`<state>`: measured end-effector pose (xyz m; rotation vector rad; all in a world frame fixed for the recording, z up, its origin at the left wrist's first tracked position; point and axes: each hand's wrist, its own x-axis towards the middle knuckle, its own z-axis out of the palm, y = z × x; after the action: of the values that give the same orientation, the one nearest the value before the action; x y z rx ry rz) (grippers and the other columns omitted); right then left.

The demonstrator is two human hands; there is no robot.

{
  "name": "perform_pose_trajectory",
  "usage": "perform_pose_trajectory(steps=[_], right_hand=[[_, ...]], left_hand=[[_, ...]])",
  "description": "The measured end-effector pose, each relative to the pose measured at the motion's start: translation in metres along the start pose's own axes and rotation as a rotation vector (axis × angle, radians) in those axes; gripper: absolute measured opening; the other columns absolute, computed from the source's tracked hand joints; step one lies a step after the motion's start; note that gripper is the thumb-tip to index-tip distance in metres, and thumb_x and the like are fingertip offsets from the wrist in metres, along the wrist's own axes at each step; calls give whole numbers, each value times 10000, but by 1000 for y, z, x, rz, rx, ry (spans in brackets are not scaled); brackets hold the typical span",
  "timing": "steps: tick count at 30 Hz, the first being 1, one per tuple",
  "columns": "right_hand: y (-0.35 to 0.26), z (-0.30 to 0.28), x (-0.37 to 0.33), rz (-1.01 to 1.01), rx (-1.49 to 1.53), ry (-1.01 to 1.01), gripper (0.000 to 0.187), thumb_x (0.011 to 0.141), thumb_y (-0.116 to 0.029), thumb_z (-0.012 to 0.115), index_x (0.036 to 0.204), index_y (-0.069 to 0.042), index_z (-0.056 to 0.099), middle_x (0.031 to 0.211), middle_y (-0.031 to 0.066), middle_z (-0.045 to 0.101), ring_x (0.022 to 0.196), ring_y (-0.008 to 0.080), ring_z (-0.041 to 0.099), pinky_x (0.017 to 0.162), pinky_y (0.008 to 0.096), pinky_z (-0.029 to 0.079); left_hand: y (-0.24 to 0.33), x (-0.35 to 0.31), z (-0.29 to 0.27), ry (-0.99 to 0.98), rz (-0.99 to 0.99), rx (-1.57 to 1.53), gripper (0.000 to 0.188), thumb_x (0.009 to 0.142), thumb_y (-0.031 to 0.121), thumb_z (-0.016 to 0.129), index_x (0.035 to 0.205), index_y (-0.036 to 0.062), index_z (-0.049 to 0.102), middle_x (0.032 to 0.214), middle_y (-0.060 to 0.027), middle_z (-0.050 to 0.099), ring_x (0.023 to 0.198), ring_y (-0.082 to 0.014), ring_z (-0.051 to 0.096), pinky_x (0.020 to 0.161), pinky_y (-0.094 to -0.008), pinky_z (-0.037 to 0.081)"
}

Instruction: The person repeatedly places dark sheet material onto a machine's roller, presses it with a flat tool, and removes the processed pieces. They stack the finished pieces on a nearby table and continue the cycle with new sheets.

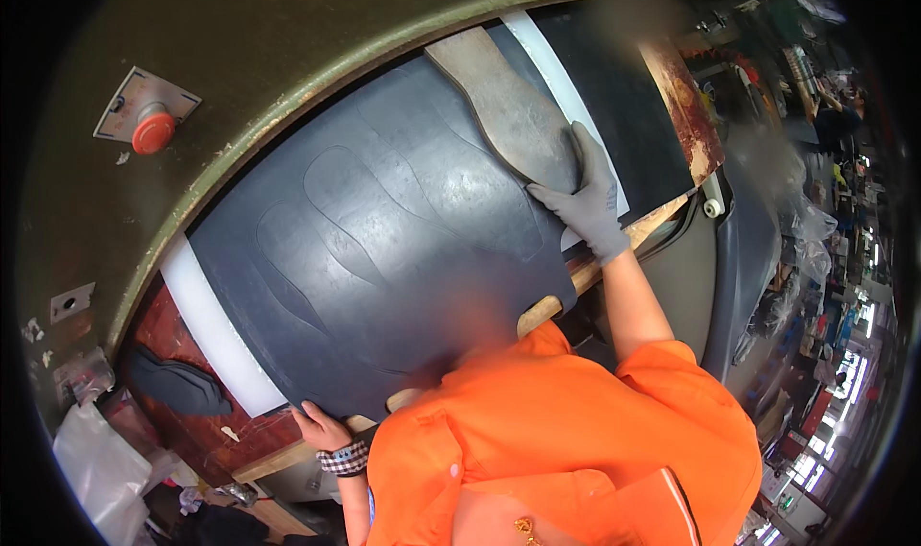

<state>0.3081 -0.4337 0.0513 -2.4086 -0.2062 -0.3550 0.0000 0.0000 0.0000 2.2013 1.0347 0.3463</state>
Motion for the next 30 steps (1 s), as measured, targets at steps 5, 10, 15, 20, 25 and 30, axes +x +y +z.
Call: perform_pose_trajectory(steps=[5, 10, 15, 20, 25, 30], right_hand=[[2, 14, 52, 123, 200, 53, 1086, 592, -196, 948, 1495, 31, 388, 1413, 227, 532, 1297, 311, 554, 1098, 381, 445], [-36, 41, 146, -67, -15, 56, 1102, 652, -395, 900, 1506, 25, 343, 1435, 259, 480, 1317, 414, 474, 1104, 495, 375], [-87, 63, 234, -329, -203, 437, 908, 921, -394, 685, 1477, 161, 230, 1405, 404, 380, 1260, 549, 429, 1084, 523, 361], [-106, 86, 242, -276, -104, 499, 1031, 914, -532, 663, 1482, 170, 164, 1459, 374, 281, 1358, 509, 292, 1151, 531, 240], [-73, 80, 221, -274, -139, 407, 1024, 823, -442, 793, 1490, 106, 243, 1473, 361, 299, 1366, 500, 318, 1140, 518, 284], [-13, 62, 153, 236, 87, 271, 691, 823, -306, 799, 1353, 48, 533, 1196, 236, 629, 1113, 315, 610, 969, 414, 476]], left_hand=[[43, 37, 15, -6, -57, 89, 612, 1063, 409, 485, 1316, -147, 528, 1254, -293, 642, 1100, -374, 643, 941, -386, 498], [65, 120, 25, 71, 27, 158, 519, 1064, 400, 481, 1235, -76, 597, 1065, -272, 702, 921, -360, 681, 806, -414, 515], [79, 170, 31, 68, 80, 177, 471, 1057, 384, 494, 1198, -47, 619, 1013, -261, 706, 871, -375, 681, 771, -432, 513], [93, 229, 41, 103, 151, 164, 474, 1047, 378, 511, 1203, -58, 612, 993, -288, 697, 886, -421, 679, 767, -447, 516], [104, 240, 36, 107, 156, 256, 523, 1049, 439, 476, 1162, -54, 608, 942, -286, 693, 851, -451, 670, 729, -486, 505], [100, 239, 39, 140, 173, 244, 475, 1043, 437, 482, 1130, -7, 626, 932, -266, 696, 854, -452, 665, 732, -487, 504]])
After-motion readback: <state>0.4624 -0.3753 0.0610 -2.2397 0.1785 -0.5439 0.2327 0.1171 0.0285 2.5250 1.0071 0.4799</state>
